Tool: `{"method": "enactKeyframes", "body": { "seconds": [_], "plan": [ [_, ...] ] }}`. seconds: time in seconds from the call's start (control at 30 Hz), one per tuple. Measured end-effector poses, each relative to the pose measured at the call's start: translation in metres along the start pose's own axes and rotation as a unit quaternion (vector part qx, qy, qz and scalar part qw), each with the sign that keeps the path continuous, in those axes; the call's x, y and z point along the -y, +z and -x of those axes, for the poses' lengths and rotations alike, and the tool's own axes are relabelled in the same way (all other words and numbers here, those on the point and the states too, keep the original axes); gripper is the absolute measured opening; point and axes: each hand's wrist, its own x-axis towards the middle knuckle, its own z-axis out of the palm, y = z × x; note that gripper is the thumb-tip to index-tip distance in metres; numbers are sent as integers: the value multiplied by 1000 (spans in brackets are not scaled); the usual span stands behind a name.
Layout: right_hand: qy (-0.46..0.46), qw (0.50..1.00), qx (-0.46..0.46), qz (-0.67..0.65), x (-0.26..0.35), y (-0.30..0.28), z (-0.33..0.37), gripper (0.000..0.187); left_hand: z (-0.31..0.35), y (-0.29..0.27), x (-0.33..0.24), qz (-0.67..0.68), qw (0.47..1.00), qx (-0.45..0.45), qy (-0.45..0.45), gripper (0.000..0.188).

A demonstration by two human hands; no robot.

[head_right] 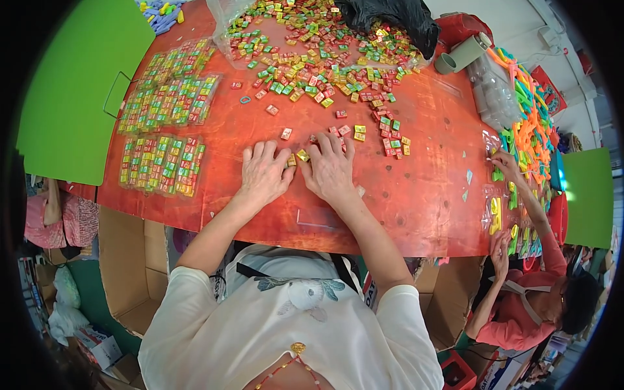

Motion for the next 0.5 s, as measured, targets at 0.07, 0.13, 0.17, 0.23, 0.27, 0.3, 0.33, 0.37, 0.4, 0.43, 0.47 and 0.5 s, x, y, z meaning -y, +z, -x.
{"method": "enactKeyframes", "body": {
  "seconds": [0.07,0.13,0.17,0.23,0.27,0.3,0.33,0.37,0.4,0.43,0.47,0.5],
  "plan": [
    [-11,1000,5,-18,3,-6,6,35,-1,-3,-3,-10,1000,-27,-1,34],
    [16,1000,-3,1,0,-13,13,33,-4,-2,-7,-8,999,-42,6,34],
    [27,999,22,8,-5,-12,16,34,-7,-1,-8,-7,998,-56,14,34],
    [24,999,27,11,-12,-10,19,34,-11,6,-10,-11,998,-48,23,35],
    [22,999,32,13,-14,-10,19,33,-12,8,-10,-16,999,-40,32,36],
    [22,999,31,14,-16,-10,18,33,-12,8,-11,-16,999,-41,33,36],
    [25,999,20,15,-18,-11,18,33,-13,7,-12,-24,998,-37,42,37],
    [29,999,8,16,-20,-11,17,34,-13,7,-14,-33,998,-34,51,37],
    [31,999,7,17,-20,-11,15,34,-12,7,-15,-33,997,-34,53,37],
    [22,1000,7,9,-18,-9,13,34,-8,6,-15,-18,998,-22,56,37],
    [14,1000,8,0,-16,-8,11,34,-6,6,-16,-4,998,-9,58,37],
    [2,1000,12,-20,-13,-9,9,34,-5,6,-16,-4,998,-8,60,37]
  ]
}}
